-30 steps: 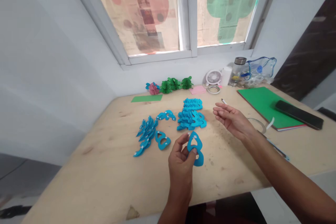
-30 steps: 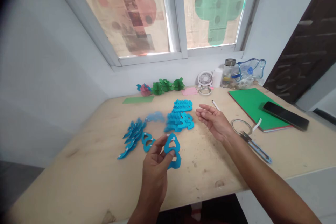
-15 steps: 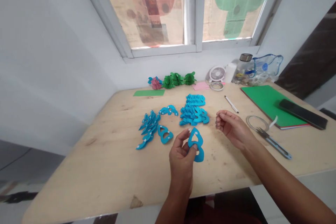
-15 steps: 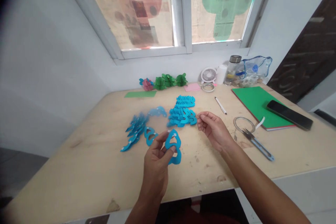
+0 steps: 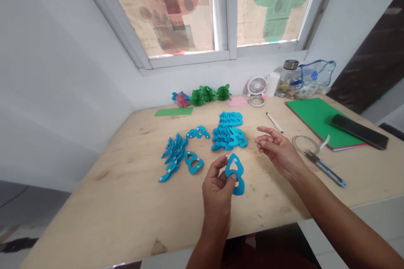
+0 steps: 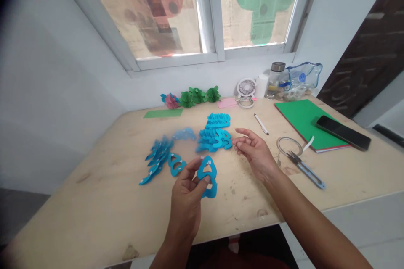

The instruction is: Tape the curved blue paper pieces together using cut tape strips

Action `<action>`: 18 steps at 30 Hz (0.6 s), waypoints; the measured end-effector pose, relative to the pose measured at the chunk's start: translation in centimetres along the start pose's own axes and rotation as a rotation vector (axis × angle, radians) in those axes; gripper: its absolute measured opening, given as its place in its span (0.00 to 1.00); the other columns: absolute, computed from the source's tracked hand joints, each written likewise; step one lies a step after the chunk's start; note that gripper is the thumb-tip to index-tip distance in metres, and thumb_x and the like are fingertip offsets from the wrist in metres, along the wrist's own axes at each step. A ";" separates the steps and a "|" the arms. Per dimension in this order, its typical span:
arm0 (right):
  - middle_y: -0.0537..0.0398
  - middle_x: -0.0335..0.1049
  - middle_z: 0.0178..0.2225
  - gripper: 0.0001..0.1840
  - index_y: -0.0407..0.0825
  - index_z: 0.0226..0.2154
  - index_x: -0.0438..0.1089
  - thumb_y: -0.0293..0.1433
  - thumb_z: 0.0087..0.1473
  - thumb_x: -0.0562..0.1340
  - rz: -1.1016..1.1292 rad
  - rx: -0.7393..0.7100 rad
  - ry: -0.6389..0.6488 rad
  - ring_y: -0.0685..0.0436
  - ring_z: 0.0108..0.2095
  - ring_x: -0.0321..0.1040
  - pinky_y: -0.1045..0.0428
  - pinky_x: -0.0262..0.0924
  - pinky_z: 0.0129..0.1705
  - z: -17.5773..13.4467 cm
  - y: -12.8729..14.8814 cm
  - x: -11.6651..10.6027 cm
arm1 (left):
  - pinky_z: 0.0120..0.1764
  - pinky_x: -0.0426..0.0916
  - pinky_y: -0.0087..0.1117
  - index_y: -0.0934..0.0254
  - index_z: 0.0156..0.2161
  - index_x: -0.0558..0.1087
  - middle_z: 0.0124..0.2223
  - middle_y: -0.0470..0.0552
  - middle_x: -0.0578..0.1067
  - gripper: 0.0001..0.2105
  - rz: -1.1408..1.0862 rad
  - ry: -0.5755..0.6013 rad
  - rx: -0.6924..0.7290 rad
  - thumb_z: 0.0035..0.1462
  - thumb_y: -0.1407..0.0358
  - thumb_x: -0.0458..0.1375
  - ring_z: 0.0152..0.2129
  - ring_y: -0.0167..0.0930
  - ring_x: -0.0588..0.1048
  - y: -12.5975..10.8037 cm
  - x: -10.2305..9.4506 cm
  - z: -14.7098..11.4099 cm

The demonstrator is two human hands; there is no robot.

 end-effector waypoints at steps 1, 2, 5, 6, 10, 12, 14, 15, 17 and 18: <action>0.57 0.77 0.29 0.23 0.51 0.41 0.73 0.27 0.38 0.72 -0.009 -0.003 0.000 0.52 0.25 0.67 0.56 0.60 0.28 0.0 0.0 -0.1 | 0.29 0.68 0.25 0.62 0.45 0.73 0.44 0.52 0.74 0.20 0.002 -0.001 -0.002 0.42 0.72 0.64 0.31 0.28 0.75 0.0 0.1 0.0; 0.57 0.77 0.29 0.23 0.51 0.42 0.73 0.28 0.39 0.71 -0.017 -0.004 0.001 0.52 0.25 0.67 0.56 0.60 0.28 -0.1 0.0 -0.1 | 0.29 0.68 0.25 0.62 0.45 0.73 0.44 0.52 0.74 0.20 0.003 0.000 -0.004 0.42 0.72 0.64 0.32 0.28 0.75 0.0 0.1 -0.1; 0.56 0.77 0.28 0.23 0.51 0.43 0.72 0.31 0.41 0.71 -0.038 -0.012 0.004 0.51 0.26 0.68 0.54 0.60 0.30 -0.3 0.0 -0.1 | 0.29 0.68 0.25 0.62 0.45 0.73 0.45 0.52 0.74 0.20 0.011 0.003 -0.007 0.42 0.72 0.64 0.32 0.29 0.75 -0.1 0.4 -0.2; 0.57 0.77 0.27 0.24 0.51 0.44 0.72 0.32 0.41 0.71 -0.047 -0.019 0.003 0.50 0.26 0.68 0.54 0.60 0.31 -0.4 0.0 0.0 | 0.29 0.68 0.25 0.62 0.45 0.73 0.45 0.53 0.74 0.21 0.015 0.001 -0.007 0.42 0.71 0.64 0.32 0.29 0.75 -0.1 0.5 -0.2; 0.56 0.77 0.27 0.23 0.51 0.43 0.73 0.31 0.40 0.71 -0.090 -0.037 0.006 0.49 0.26 0.67 0.52 0.60 0.33 -1.2 0.2 0.2 | 0.28 0.68 0.25 0.63 0.45 0.73 0.45 0.54 0.74 0.22 0.031 0.003 0.003 0.41 0.71 0.65 0.32 0.30 0.75 0.0 0.5 -0.2; 0.55 0.77 0.28 0.20 0.51 0.41 0.74 0.31 0.42 0.71 -0.055 -0.026 0.026 0.50 0.27 0.67 0.52 0.59 0.34 -1.5 0.1 0.3 | 0.27 0.67 0.25 0.63 0.45 0.73 0.45 0.54 0.74 0.21 0.035 0.007 0.007 0.41 0.70 0.65 0.31 0.29 0.74 0.1 0.3 0.0; 0.56 0.76 0.28 0.15 0.51 0.38 0.75 0.32 0.44 0.70 0.027 0.001 0.055 0.50 0.28 0.66 0.53 0.59 0.34 -1.9 0.0 0.4 | 0.26 0.67 0.24 0.63 0.44 0.73 0.45 0.53 0.74 0.21 0.033 0.010 0.011 0.41 0.70 0.65 0.30 0.27 0.74 0.1 0.2 0.1; 0.56 0.75 0.29 0.13 0.51 0.37 0.75 0.32 0.45 0.70 0.073 0.020 0.071 0.51 0.28 0.66 0.54 0.59 0.33 -2.1 0.0 0.5 | 0.26 0.67 0.23 0.63 0.44 0.73 0.45 0.52 0.74 0.21 0.033 0.011 0.014 0.41 0.71 0.65 0.30 0.27 0.73 0.1 0.1 0.2; 0.56 0.73 0.29 0.09 0.51 0.34 0.75 0.32 0.46 0.69 0.161 0.070 0.104 0.51 0.29 0.65 0.55 0.59 0.33 -2.5 -0.1 0.8 | 0.26 0.66 0.23 0.62 0.45 0.73 0.45 0.52 0.74 0.21 0.036 0.015 0.021 0.41 0.71 0.65 0.30 0.27 0.73 0.1 0.1 0.3; 0.56 0.73 0.30 0.08 0.51 0.33 0.75 0.32 0.46 0.69 0.199 0.099 0.120 0.51 0.30 0.65 0.55 0.59 0.33 -2.8 -0.2 0.9 | 0.27 0.67 0.23 0.62 0.45 0.73 0.46 0.53 0.74 0.21 0.039 0.016 0.026 0.41 0.71 0.65 0.31 0.27 0.73 0.0 0.1 0.4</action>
Point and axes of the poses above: each hand's wrist, its own z-axis towards the middle knuckle, its own x-axis out of the palm, y = z × x, the point moved 4 cm from there along z, towards the middle knuckle
